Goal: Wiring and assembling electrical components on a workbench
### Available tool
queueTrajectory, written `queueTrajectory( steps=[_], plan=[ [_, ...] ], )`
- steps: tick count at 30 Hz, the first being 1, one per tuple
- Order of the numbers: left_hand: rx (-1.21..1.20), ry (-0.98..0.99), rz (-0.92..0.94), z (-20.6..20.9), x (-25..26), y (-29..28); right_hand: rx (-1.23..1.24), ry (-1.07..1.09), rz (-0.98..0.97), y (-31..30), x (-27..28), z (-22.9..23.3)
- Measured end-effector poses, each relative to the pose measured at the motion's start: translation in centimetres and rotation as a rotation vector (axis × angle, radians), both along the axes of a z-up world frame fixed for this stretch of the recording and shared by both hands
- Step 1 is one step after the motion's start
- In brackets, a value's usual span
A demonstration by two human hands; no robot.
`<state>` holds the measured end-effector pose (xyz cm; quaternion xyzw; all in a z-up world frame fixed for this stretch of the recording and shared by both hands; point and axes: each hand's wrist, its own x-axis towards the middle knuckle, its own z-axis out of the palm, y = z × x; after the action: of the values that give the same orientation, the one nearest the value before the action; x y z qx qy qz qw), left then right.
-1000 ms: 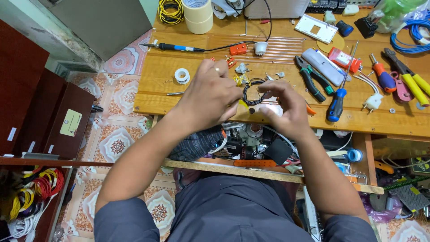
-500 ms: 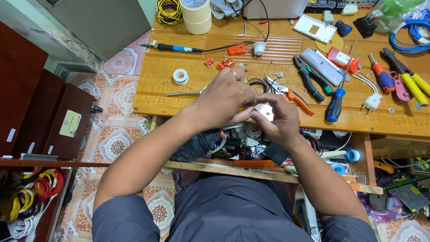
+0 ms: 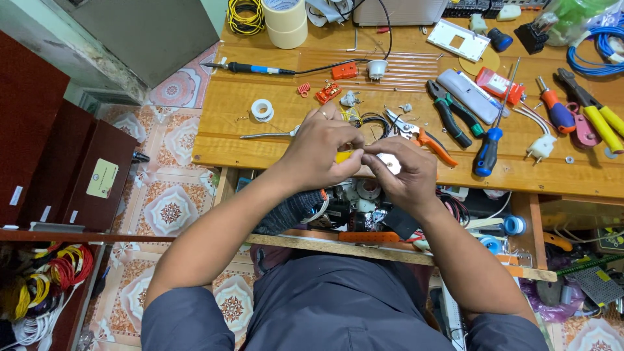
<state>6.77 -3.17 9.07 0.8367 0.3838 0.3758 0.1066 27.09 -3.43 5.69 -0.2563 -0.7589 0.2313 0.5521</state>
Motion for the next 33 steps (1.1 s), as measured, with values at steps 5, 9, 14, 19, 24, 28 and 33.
queueTrajectory(
  steps=[5,9,14,19,24,28,33],
  plan=[
    [-0.246,-0.259,-0.013,-1.4,0.7,0.2,0.071,0.0,-0.01,0.1,0.3,-0.4],
    [-0.482,-0.546,0.007,-4.0,2.3,0.1,0.352,-0.024,-0.099,0.2,-0.2,-0.2],
    [-0.509,-0.685,0.01,-2.7,3.3,-0.1,0.384,0.132,-0.008,0.2,-0.2,0.2],
    [-0.363,-0.778,0.048,-0.6,3.5,0.2,0.375,0.245,0.138,-0.5,0.3,1.5],
    [-0.077,-0.522,0.253,0.4,-0.5,0.3,0.409,0.203,0.103,-0.9,1.4,2.2],
    [-0.041,-0.448,0.174,-1.8,-1.2,-2.2,0.243,0.252,0.047,1.7,2.9,0.3],
    [-0.166,-0.324,-0.015,-6.6,0.2,-4.9,-0.034,0.353,-0.067,2.8,4.3,-0.1]
  ],
)
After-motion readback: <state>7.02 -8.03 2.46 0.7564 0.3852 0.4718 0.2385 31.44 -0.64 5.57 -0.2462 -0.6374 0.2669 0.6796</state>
